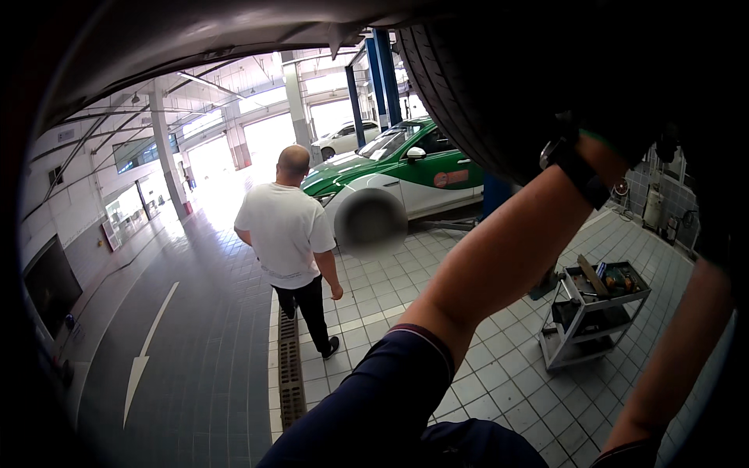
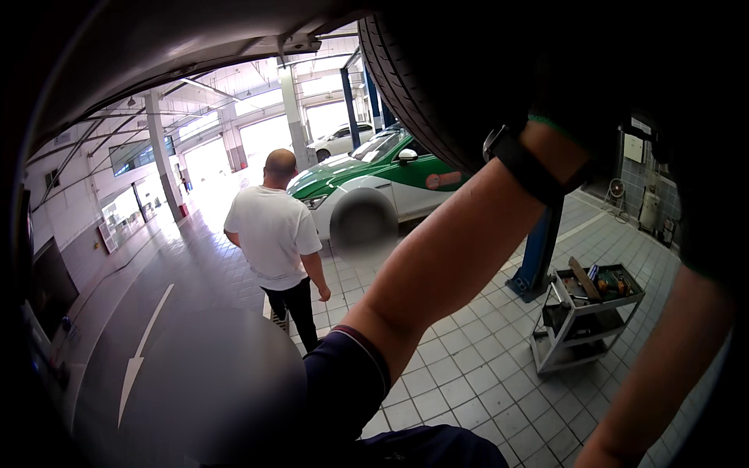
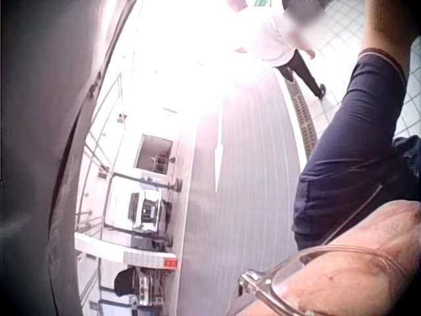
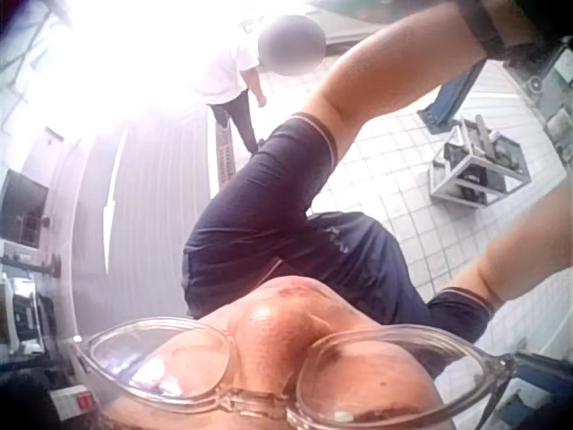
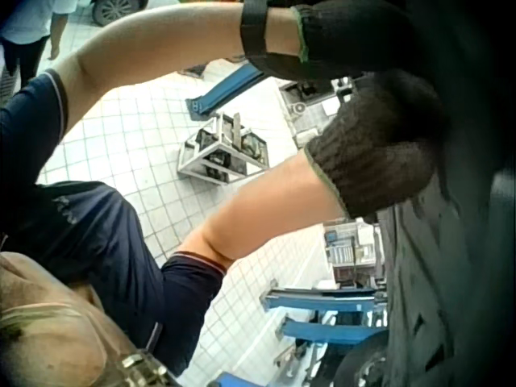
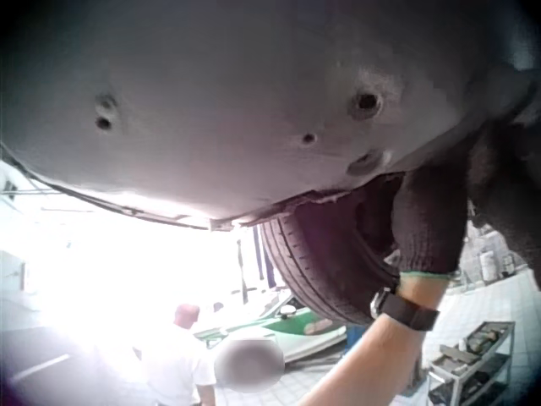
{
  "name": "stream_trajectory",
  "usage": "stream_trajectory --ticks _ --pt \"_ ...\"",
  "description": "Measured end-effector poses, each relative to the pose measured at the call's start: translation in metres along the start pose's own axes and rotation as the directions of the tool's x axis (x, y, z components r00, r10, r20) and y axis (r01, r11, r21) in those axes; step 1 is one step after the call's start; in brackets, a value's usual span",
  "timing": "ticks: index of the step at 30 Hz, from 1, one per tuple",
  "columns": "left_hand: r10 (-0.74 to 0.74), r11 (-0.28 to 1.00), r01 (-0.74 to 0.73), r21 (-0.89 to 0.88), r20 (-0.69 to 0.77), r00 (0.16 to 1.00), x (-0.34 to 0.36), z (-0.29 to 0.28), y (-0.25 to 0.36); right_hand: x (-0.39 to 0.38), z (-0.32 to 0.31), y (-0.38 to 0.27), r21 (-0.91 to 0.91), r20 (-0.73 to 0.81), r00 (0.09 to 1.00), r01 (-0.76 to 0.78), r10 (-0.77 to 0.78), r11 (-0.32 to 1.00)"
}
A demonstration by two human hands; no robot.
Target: The person pushes fasteners into holes in a plastic underbody panel under a vehicle to secure it.
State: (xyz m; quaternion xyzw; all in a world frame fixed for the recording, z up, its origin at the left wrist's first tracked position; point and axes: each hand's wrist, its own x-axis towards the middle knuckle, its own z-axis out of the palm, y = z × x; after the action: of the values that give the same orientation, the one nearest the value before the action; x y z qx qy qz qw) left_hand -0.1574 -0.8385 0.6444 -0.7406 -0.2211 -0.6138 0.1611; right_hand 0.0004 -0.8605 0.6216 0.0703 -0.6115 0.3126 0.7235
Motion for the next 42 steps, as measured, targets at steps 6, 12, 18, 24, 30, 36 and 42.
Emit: stream_trajectory --ticks 6,12,18,24,30,36,42 --pt "-0.008 0.983 -0.012 -0.185 -0.108 0.994 0.003 0.017 0.006 0.027 -0.033 0.029 -0.393 -0.010 0.962 0.248 -0.274 0.885" --pt "0.176 0.963 -0.146 0.228 -0.120 0.977 -0.007 0.021 -0.002 0.035 -0.057 0.074 -0.811 0.159 0.847 0.405 -0.507 0.422" --pt "-0.002 0.982 0.030 0.186 -0.149 0.989 0.000 0.017 -0.003 0.033 -0.060 0.069 -0.890 0.243 0.787 0.414 -0.567 0.193" --pt "0.091 0.980 -0.071 0.184 -0.104 0.990 -0.006 0.016 0.010 0.030 -0.062 0.071 -0.910 0.248 0.808 0.384 -0.535 0.158" --pt "0.032 0.999 -0.033 -0.015 -0.051 0.998 -0.008 -0.003 0.030 0.028 -0.058 0.083 -0.904 0.249 0.802 0.393 -0.543 0.166" --pt "0.054 0.997 -0.056 -0.046 -0.051 0.997 -0.005 0.008 0.016 0.023 -0.066 0.078 -0.911 0.268 0.803 0.391 -0.532 0.132" --pt "0.112 0.994 -0.111 0.025 -0.062 0.992 -0.002 0.010 0.004 0.016 -0.061 0.081 -0.759 0.109 0.874 0.381 -0.473 0.528"
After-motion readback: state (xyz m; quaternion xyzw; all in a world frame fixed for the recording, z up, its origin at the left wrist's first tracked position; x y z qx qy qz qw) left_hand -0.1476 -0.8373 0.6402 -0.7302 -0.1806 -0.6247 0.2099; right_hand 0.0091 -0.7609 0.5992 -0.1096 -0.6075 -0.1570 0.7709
